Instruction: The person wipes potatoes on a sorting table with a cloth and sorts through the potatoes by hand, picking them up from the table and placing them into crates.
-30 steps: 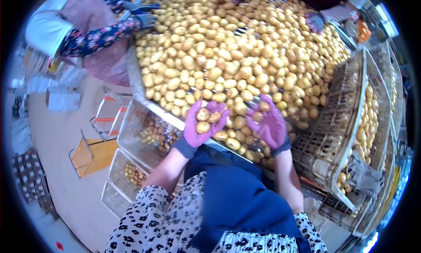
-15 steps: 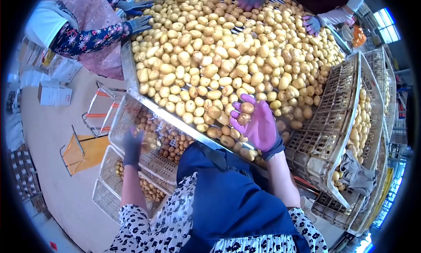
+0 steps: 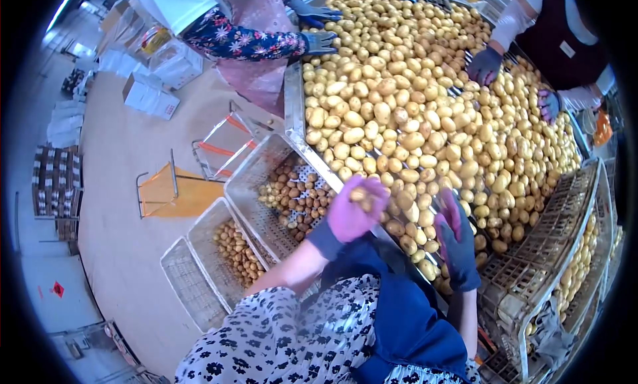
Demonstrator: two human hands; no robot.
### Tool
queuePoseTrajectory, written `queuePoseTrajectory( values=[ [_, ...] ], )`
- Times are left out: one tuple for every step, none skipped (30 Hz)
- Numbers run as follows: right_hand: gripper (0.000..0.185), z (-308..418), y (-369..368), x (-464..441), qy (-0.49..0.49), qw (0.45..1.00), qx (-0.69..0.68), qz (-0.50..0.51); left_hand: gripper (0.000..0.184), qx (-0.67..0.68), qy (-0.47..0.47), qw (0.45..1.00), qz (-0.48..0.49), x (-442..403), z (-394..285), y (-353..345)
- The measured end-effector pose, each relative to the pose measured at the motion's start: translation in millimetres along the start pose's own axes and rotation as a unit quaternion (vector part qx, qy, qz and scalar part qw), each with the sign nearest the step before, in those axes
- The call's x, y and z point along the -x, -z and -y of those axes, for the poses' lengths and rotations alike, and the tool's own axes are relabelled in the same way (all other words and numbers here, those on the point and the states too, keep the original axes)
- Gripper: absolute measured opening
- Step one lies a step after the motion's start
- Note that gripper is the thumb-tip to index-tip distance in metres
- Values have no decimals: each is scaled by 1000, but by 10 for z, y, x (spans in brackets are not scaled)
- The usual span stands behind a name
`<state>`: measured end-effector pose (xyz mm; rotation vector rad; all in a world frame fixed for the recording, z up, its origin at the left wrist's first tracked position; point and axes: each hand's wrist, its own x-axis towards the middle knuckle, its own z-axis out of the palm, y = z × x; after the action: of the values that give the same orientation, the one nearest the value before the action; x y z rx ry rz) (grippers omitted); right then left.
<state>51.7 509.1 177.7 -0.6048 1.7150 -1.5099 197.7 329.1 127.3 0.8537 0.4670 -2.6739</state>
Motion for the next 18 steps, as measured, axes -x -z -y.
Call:
queuePoseTrajectory(
  values=[
    [55, -105, 128, 65, -24, 1000, -13, -13, 13, 99, 74, 974, 190, -25, -319, 175],
    [55, -218, 252, 131, -49, 998, -27, -28, 8, 117, 15, 982, 145, 59, -641, 132],
    [55, -317, 358, 204, -51, 998, -28, -28, 8, -182, -267, 915, 242, -8, -1040, 330],
    [53, -411, 455, 287, -44, 997, -4, -57, 16, 13, -249, 957, 147, 113, -1495, 399],
    [52, -469, 516, 352, -41, 995, 24, -89, 22, -61, -336, 931, 125, 353, -1603, 211],
    [52, -501, 571, 415, -47, 994, 30, -98, 38, 30, -307, 943, 125, 506, -1720, 29],
    [50, -508, 643, 505, -36, 977, 188, -96, 43, -46, -291, 944, 147, 564, -1944, 78],
    [49, -522, 721, 616, -33, 933, 343, -98, 48, -121, -264, 941, 174, 480, -2131, 94],
    [48, -607, 760, 726, -5, 881, 461, -102, 47, -105, -264, 943, 175, 347, -2143, 42],
    [53, -797, 788, 829, 46, 843, 521, -129, 47, -90, -265, 944, 174, 244, -2021, -48],
    [59, -714, 716, 874, -41, 835, 534, -127, 43, -193, -309, 924, 118, 130, -1682, -201],
    [63, -707, 643, 907, -77, 856, 489, -150, 41, -302, -316, 898, 51, 31, -1203, -374],
    [69, -828, 642, 949, -72, 869, 465, -151, 45, -527, -327, 781, 72, -216, -1094, -131],
    [76, -999, 665, 971, -40, 884, 446, -133, 49, -715, -323, 612, 98, -454, -993, 109],
    [83, -959, 610, 945, -61, 909, 391, -134, 52, -781, -314, 537, 59, -599, -674, 135],
    [87, -1104, 615, 928, -43, 922, 363, -129, 56, -836, -306, 455, 22, -734, -269, 176],
    [88, -1251, 605, 848, -41, 943, 303, -135, 62, -898, -328, 287, 58, -718, 47, 140],
    [89, -1231, 607, 748, -54, 887, 437, -137, 69, -927, -347, 109, 93, -663, 301, 104]
  ],
)
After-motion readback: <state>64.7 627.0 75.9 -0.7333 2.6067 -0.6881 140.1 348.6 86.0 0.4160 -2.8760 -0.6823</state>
